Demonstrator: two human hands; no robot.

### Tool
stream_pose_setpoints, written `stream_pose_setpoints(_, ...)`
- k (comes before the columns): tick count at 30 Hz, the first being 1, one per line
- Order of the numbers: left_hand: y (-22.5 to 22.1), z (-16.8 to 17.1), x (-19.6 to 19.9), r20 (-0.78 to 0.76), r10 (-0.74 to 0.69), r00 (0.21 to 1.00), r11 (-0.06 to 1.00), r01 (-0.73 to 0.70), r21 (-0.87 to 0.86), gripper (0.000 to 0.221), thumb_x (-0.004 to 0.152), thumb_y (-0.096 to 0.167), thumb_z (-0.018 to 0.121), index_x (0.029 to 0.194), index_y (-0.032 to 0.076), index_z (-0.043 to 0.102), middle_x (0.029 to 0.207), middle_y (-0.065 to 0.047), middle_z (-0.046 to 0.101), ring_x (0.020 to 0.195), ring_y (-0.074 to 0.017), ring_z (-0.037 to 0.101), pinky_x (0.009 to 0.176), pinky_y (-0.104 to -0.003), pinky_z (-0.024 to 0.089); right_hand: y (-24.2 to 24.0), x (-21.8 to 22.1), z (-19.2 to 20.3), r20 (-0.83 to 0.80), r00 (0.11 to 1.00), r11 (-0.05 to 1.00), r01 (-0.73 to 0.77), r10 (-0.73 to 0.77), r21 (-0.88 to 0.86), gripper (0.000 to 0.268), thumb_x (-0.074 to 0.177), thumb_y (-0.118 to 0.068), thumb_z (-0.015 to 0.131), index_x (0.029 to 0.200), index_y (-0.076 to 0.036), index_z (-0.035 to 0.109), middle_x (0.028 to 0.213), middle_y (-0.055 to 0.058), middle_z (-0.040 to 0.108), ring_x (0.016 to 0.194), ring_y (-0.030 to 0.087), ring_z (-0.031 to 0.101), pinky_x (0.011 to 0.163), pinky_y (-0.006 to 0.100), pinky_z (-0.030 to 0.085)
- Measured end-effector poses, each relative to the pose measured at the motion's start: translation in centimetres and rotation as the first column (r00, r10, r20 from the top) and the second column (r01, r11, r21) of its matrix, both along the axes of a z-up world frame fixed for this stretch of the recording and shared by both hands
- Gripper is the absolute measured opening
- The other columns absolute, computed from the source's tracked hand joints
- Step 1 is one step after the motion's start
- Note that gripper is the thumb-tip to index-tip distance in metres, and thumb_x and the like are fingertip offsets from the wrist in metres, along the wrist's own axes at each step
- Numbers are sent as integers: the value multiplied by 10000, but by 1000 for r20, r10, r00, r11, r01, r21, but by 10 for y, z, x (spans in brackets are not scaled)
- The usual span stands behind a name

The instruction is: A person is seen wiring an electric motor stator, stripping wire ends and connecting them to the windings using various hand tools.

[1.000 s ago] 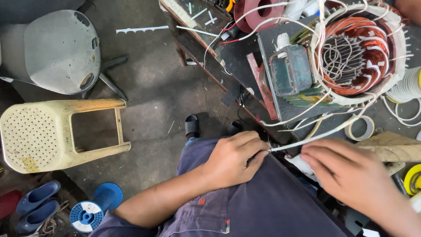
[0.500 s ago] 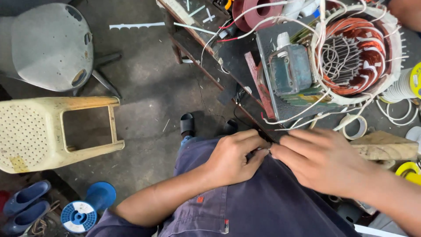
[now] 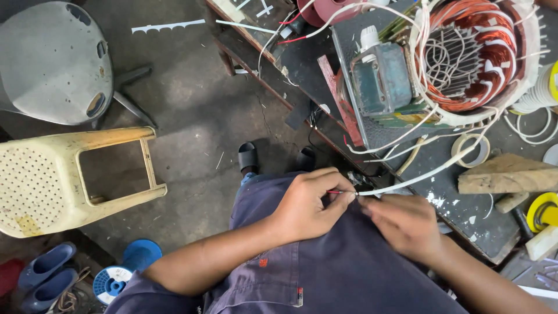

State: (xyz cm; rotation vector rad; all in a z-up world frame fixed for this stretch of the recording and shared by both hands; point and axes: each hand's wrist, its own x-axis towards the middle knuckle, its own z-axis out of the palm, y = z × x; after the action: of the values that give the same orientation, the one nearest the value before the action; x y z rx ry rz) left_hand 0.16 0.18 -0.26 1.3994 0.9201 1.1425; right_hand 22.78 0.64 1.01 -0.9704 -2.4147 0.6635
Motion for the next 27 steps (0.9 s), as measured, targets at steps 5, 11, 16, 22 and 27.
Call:
stream_pose_setpoints(5,3,-1,3,223,-20,975,999,25,-21,97,890,20,627,844,85,683,644,-43,510,604,-204,574,523,-274,451,20,-2,-40,-268,891,742,106,-366,-662,56,754,-9,746,779,-4,795,586,138,706,560,156,637,468,355,512)
stream_pose_setpoints(11,6,4,1,122,-59,991,992,45,114,89,901,18,619,876,80,678,683,-82,536,632,-299,598,543,-337,484,48,-19,-40,-519,801,785,-103,-299,-611,95,815,-15,747,778,71,731,567,118,645,563,103,557,491,268,491)
stream_pose_setpoints(16,4,9,1,-33,12,999,975,-4,223,67,903,42,615,877,76,667,682,-91,536,638,-334,599,525,-395,494,54,-26,-2,-323,935,925,16,-148,-379,204,863,-90,716,1031,15,763,714,139,680,598,246,623,574,338,489)
stream_pose_setpoints(22,1,9,-4,-296,97,950,925,24,379,105,997,68,545,969,39,642,837,-55,550,723,-251,569,640,-343,482,26,32,77,662,750,999,-42,19,18,199,857,-341,653,1018,-253,731,1034,-115,731,827,147,711,689,393,577)
stream_pose_setpoints(27,-3,10,-2,-314,130,940,898,22,440,103,996,60,554,997,31,652,880,-80,561,758,-283,583,639,-372,482,80,-7,78,601,703,856,-514,380,60,432,835,-131,615,1265,-88,599,1322,27,597,1147,249,555,982,400,479)
